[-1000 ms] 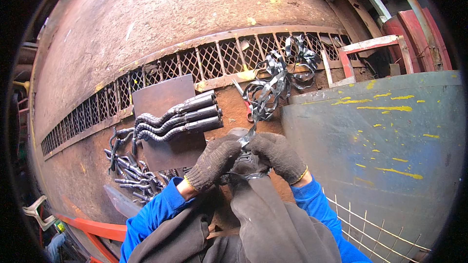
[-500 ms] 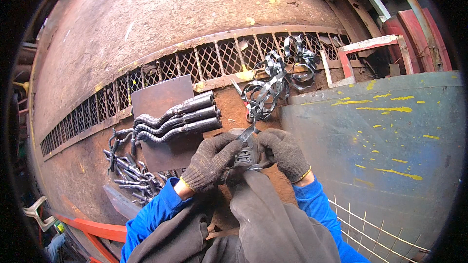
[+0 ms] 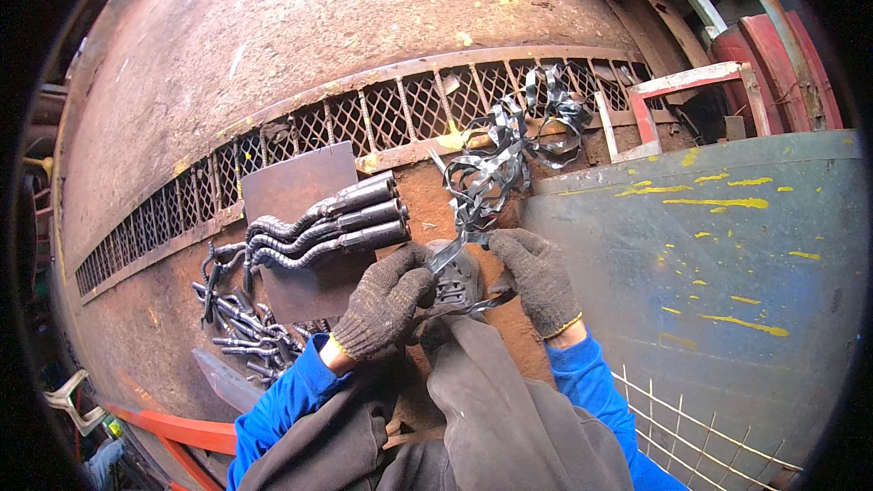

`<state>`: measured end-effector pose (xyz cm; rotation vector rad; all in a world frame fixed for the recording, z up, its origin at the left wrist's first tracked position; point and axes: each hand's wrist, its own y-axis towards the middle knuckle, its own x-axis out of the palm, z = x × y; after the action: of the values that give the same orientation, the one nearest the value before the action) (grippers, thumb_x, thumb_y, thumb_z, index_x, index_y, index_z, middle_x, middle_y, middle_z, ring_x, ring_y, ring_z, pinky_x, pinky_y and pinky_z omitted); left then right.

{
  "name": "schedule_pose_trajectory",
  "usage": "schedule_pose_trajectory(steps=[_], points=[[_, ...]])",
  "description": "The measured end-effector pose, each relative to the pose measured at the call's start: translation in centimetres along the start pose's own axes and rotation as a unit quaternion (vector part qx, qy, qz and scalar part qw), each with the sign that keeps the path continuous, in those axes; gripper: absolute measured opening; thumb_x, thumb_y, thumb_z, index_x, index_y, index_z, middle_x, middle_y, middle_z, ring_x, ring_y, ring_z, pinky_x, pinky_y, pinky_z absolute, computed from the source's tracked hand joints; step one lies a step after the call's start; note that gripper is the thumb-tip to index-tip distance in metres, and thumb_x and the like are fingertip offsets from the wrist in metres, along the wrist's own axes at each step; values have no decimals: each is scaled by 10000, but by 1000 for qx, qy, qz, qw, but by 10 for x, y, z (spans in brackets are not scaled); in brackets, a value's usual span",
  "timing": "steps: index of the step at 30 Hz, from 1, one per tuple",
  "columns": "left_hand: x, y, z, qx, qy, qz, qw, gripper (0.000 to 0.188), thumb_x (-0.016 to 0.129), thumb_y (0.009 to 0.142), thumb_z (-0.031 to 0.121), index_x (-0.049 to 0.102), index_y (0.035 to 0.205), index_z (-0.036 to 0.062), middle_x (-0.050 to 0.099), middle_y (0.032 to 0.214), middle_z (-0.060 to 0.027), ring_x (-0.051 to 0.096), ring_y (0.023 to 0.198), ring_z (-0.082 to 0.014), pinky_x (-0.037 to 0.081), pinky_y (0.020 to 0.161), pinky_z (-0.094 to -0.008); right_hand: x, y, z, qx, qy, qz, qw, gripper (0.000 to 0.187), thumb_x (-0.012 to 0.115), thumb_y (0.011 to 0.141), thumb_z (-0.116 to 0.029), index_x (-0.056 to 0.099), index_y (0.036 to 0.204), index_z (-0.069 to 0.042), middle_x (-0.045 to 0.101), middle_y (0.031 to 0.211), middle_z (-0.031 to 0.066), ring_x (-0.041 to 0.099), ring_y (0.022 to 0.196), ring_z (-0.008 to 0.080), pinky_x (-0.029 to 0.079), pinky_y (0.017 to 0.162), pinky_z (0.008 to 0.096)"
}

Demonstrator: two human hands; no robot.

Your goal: The person wraps a bundle of metal pipes with a black strap, threading the strap through a buckle and tightening it around the pipes. The person repeatedly adjusts the strap and buckle to secure the bundle.

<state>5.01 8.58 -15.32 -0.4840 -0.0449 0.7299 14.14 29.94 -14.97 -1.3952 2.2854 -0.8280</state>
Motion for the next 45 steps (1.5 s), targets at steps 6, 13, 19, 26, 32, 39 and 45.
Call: schedule_pose_trajectory(steps=[6,13,19,26,32,39,45], points=[[3,0,-8,12,-23,4,1000,246,486,957,212,608,1002,3,614,772,-116,594,718,-193,488,684,-357,-8,5,15,-45,30,21,998,248,652,956,-218,700,1055,4,661,912,31,645,740,115,541,540,258],[3,2,-1,23,0,23,999,330,549,988,292,644,1010,-24,646,838,-180,634,789,-299,493,717,-388,-22,7,23,-199,-292,45,934,389,775,725,-9,662,1097,8,615,901,71,583,746,137,540,575,288],[-7,-8,23,-33,-84,22,996,346,631,973,318,656,905,-20,607,744,-66,568,732,-126,461,661,-316,-30,14,38,-228,-315,89,917,478,809,675,-9,642,1123,1,616,889,91,569,745,175,514,634,341],[-20,-10,6,-55,-36,-32,997,318,605,974,266,702,1089,-15,721,903,-126,656,817,-134,516,740,-296,-34,19,50,-210,-293,79,929,483,813,664,-19,643,1116,-2,610,896,97,560,740,199,505,658,347],[-16,-12,4,-71,-300,12,951,287,597,958,196,707,1070,-44,741,971,-106,685,844,-141,537,772,-277,-37,16,45,-221,-302,113,920,489,839,640,-58,658,1092,-17,610,885,102,545,725,201,496,646,345],[-14,-10,-22,-32,-253,69,965,258,583,943,162,687,1006,-65,716,931,-136,665,813,-179,536,760,-323,-34,13,41,-307,-400,118,855,492,854,625,-87,665,1076,-25,590,837,96,533,709,205,484,628,355],[-16,-12,-23,12,-70,97,993,151,576,939,60,668,976,-54,668,949,-146,692,860,-230,574,766,-337,-40,18,49,-234,-377,127,887,461,846,627,-80,670,1051,-30,624,871,111,577,748,231,493,667,374]])
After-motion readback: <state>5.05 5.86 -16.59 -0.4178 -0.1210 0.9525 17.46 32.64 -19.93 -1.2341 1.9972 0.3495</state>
